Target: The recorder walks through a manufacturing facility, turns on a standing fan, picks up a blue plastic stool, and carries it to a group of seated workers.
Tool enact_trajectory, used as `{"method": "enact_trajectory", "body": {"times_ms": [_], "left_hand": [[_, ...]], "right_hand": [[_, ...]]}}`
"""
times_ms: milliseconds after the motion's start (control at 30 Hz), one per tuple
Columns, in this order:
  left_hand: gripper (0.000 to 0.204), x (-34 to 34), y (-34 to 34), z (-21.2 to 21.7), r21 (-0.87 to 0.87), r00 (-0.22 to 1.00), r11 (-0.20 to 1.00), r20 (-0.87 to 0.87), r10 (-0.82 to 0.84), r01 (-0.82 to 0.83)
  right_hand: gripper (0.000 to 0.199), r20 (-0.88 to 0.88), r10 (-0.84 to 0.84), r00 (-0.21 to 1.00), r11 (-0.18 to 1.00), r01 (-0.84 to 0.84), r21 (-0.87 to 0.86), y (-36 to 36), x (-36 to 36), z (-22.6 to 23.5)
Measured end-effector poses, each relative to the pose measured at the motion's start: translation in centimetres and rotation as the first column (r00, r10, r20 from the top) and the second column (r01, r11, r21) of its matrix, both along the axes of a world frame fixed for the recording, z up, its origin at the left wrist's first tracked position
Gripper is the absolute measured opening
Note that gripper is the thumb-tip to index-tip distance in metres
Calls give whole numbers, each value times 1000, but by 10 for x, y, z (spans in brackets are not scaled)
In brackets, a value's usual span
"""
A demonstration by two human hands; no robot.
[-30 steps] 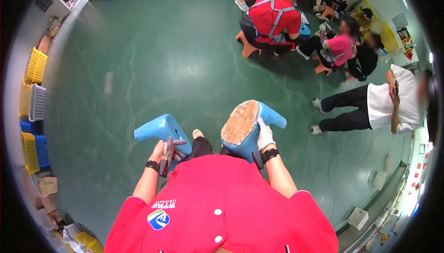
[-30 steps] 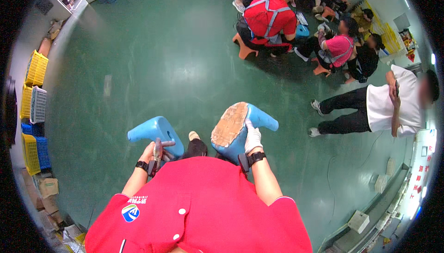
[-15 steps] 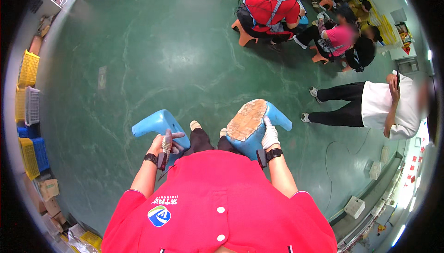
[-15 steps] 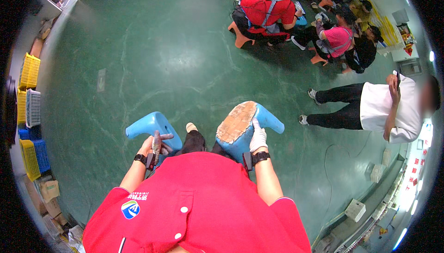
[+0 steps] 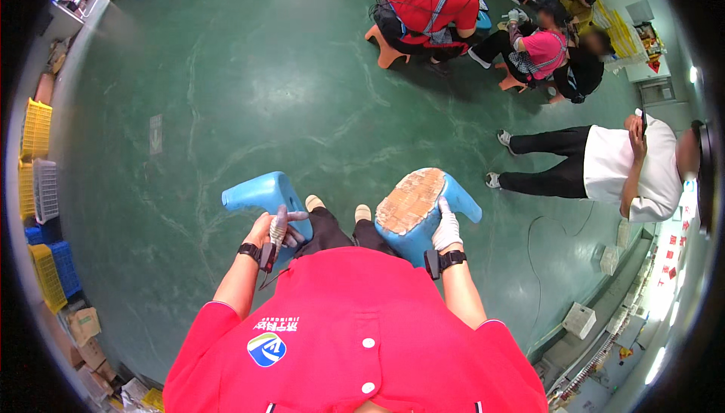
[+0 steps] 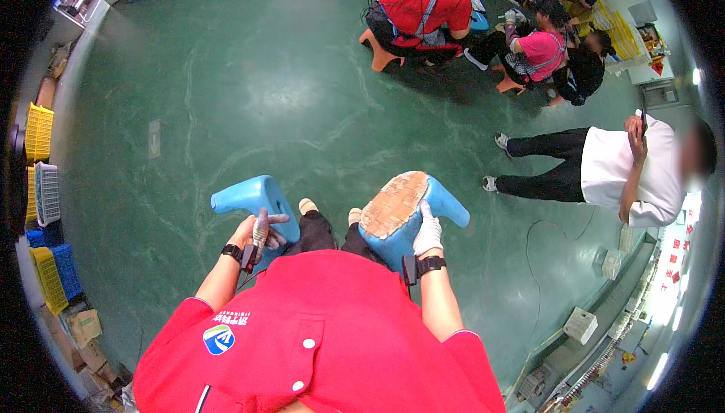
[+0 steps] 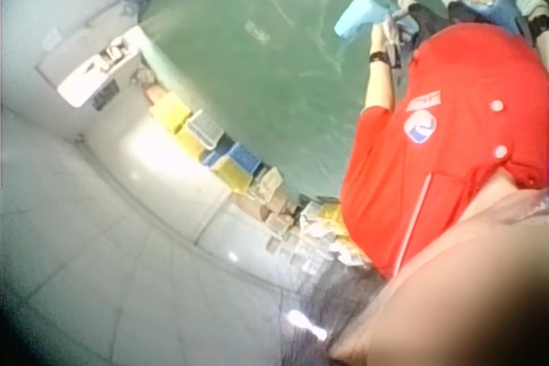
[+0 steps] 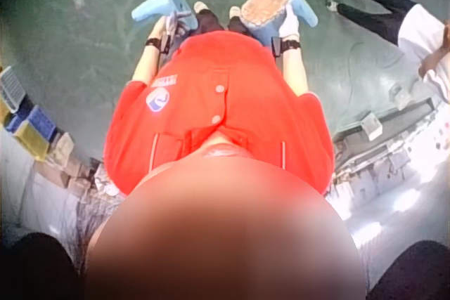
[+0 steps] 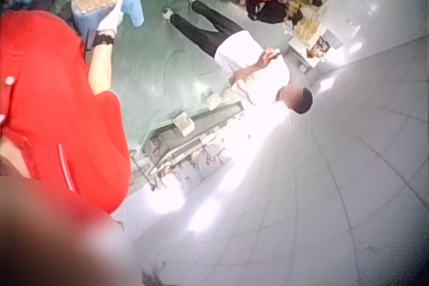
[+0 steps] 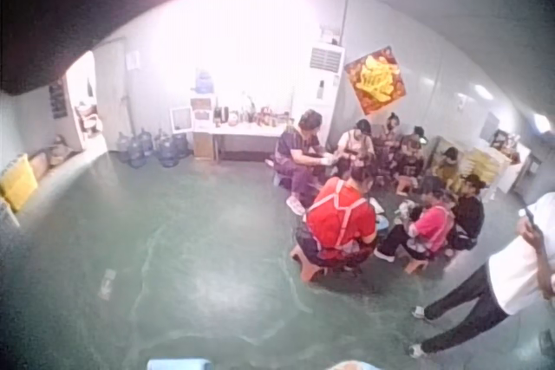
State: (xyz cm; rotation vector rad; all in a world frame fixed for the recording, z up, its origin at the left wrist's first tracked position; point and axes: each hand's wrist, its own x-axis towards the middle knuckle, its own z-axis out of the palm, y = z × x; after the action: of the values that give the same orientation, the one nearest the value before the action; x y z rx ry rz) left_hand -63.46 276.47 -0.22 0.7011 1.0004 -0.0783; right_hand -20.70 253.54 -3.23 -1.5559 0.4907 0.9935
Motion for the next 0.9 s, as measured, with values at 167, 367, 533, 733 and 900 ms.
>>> {"method": "enact_trajectory", "body": {"times_ms": [167,367,533,733,900], "left_hand": [[94,7,-20,12,16,999,999,-14,-31,31],[81,5,-25,8,-55,999,997,25,46,-45],[79,-1,-36,-46,-193,997,981,74,17,-2],[79,17,-18,-106,-309,997,949,58,-55,70],[74,39,-5,-95,-57,983,987,-97,-158,153]], "right_hand": [[63,9,5,1000,999,-5,-38,-22,5,2],[61,59,65,996,998,-64,-20,-13,0,24],[61,113,12,994,994,0,-106,-41,-1,15],[58,180,-110,978,970,146,-196,-90,1,-46],[57,150,-176,973,970,198,-144,-99,1,-73]]}}
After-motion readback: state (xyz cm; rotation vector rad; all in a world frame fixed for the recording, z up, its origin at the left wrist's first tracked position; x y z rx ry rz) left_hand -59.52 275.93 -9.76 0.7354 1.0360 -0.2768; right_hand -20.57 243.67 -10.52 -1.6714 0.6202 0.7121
